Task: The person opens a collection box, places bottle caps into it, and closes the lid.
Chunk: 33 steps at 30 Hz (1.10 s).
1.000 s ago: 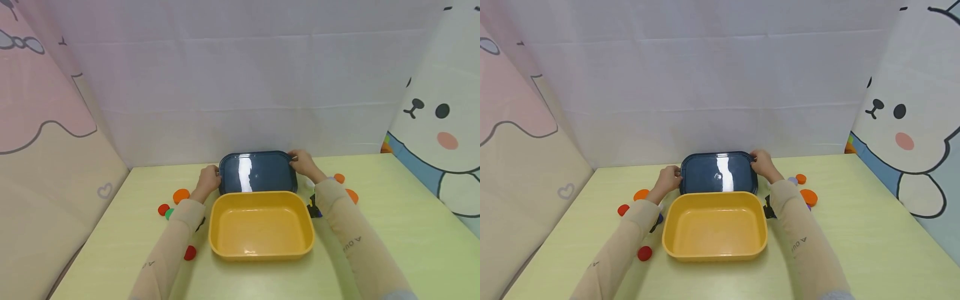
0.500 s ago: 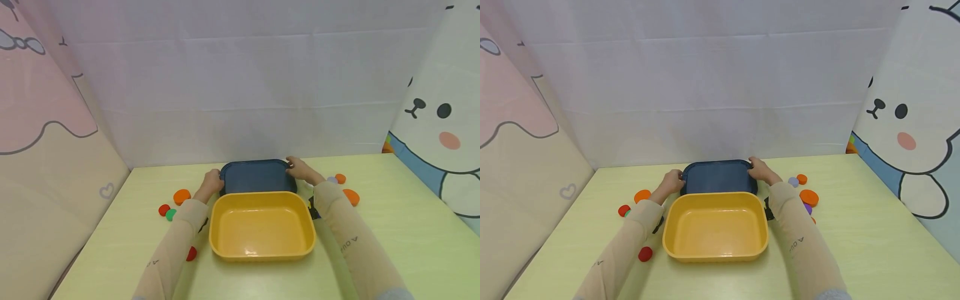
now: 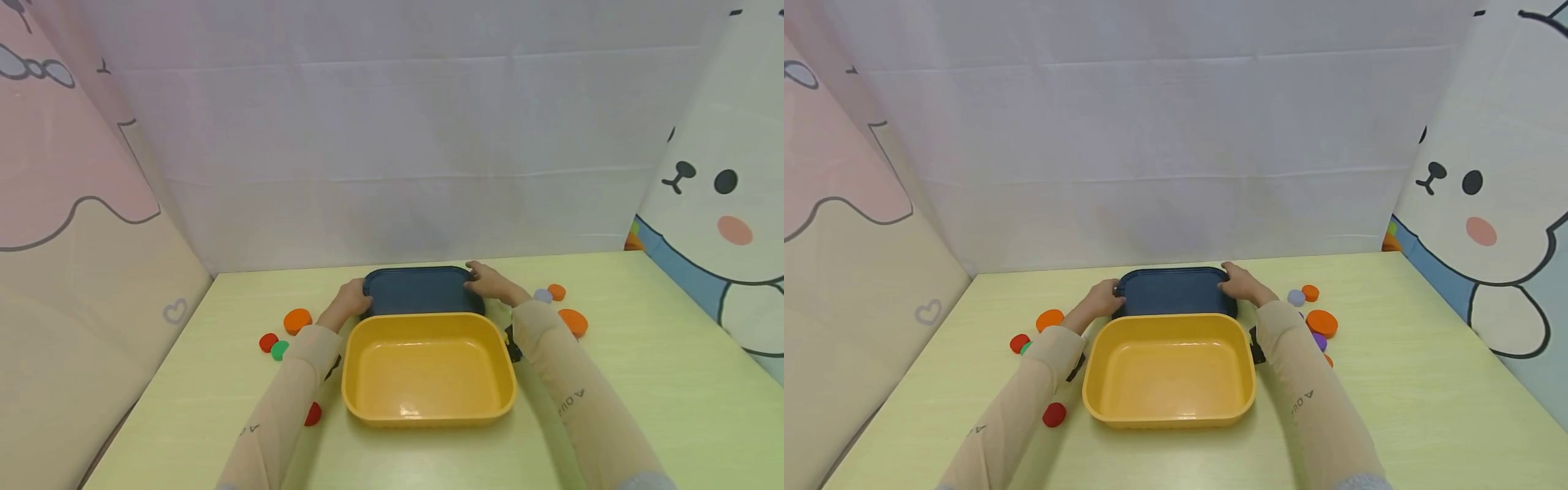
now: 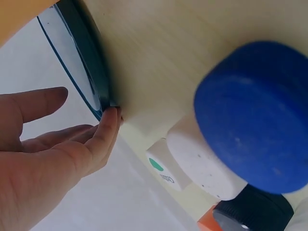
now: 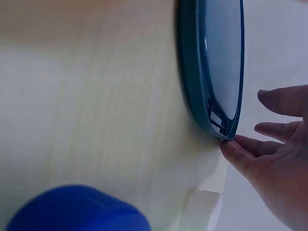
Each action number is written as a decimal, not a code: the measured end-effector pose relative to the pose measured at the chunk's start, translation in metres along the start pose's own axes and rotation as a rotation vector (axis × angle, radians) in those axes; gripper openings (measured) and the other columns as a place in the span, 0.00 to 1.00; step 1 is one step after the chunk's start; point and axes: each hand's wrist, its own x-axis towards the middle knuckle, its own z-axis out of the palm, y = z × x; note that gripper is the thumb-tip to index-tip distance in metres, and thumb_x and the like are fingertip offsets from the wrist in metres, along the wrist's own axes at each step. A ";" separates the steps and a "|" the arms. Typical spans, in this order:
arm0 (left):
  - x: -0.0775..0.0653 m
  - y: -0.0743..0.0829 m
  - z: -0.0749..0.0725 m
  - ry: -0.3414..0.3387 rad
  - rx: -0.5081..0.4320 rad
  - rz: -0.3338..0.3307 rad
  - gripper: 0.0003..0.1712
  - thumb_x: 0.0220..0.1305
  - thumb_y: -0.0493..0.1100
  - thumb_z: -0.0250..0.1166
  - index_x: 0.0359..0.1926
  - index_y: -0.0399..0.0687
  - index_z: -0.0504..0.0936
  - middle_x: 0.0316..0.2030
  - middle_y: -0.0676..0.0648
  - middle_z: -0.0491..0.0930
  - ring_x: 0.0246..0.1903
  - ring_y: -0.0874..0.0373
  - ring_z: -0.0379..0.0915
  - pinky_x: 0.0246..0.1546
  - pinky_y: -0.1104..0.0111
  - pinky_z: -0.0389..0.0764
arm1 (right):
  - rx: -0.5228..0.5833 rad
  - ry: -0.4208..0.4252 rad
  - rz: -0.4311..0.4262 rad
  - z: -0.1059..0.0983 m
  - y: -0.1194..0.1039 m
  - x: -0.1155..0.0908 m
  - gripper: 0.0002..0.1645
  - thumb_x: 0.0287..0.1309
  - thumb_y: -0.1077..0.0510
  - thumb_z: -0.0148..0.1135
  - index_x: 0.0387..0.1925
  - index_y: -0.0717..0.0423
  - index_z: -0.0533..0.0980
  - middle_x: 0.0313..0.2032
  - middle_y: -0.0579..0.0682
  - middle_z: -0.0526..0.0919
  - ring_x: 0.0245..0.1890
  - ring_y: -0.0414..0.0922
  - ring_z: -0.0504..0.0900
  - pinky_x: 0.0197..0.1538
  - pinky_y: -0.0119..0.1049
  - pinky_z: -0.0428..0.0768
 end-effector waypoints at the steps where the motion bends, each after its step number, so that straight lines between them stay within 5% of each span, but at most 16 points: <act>1: 0.013 -0.012 0.011 -0.003 -0.005 0.003 0.38 0.57 0.64 0.56 0.64 0.51 0.63 0.60 0.45 0.68 0.59 0.45 0.65 0.53 0.50 0.70 | -0.006 -0.001 -0.007 0.000 0.000 -0.001 0.35 0.63 0.62 0.45 0.66 0.72 0.46 0.63 0.74 0.55 0.63 0.66 0.57 0.62 0.58 0.61; 3: 0.022 -0.021 0.021 0.005 -0.002 0.013 0.42 0.55 0.69 0.53 0.66 0.55 0.60 0.62 0.47 0.65 0.60 0.45 0.62 0.54 0.50 0.69 | -0.010 -0.006 -0.018 0.001 0.000 -0.001 0.35 0.63 0.61 0.45 0.66 0.71 0.46 0.64 0.73 0.52 0.64 0.66 0.55 0.63 0.58 0.60; 5: 0.005 -0.007 0.008 -0.006 -0.004 0.010 0.43 0.55 0.69 0.52 0.67 0.55 0.58 0.64 0.47 0.64 0.62 0.45 0.61 0.55 0.49 0.68 | -0.019 -0.010 -0.033 0.001 0.000 -0.002 0.36 0.63 0.60 0.45 0.66 0.72 0.46 0.65 0.72 0.50 0.65 0.66 0.53 0.63 0.59 0.58; 12: -0.151 0.128 -0.117 -0.067 -0.018 -0.006 0.31 0.66 0.48 0.51 0.65 0.37 0.60 0.62 0.36 0.64 0.61 0.40 0.61 0.58 0.53 0.66 | -0.084 0.036 -0.096 0.000 0.000 -0.006 0.35 0.63 0.59 0.47 0.65 0.73 0.49 0.65 0.72 0.52 0.64 0.67 0.54 0.63 0.59 0.58; 15: -0.185 0.155 -0.144 -0.069 -0.024 -0.021 0.29 0.67 0.44 0.50 0.64 0.34 0.60 0.61 0.35 0.64 0.61 0.40 0.61 0.59 0.54 0.66 | -0.125 0.100 -0.150 -0.001 0.000 -0.010 0.33 0.64 0.59 0.46 0.64 0.73 0.52 0.63 0.72 0.56 0.62 0.67 0.59 0.61 0.59 0.61; 25: -0.204 0.166 -0.158 -0.020 -0.019 -0.018 0.28 0.67 0.47 0.51 0.63 0.38 0.63 0.58 0.36 0.69 0.56 0.42 0.68 0.55 0.53 0.71 | -0.150 0.324 -0.212 -0.009 0.001 -0.028 0.24 0.63 0.62 0.47 0.58 0.72 0.63 0.56 0.71 0.67 0.55 0.66 0.67 0.56 0.57 0.68; 33: -0.221 0.166 -0.166 0.027 0.006 0.056 0.26 0.68 0.49 0.49 0.61 0.38 0.66 0.51 0.37 0.76 0.48 0.45 0.75 0.50 0.55 0.75 | -0.255 0.417 -0.208 -0.020 0.005 -0.046 0.22 0.60 0.60 0.51 0.53 0.71 0.68 0.51 0.69 0.73 0.52 0.63 0.71 0.55 0.57 0.69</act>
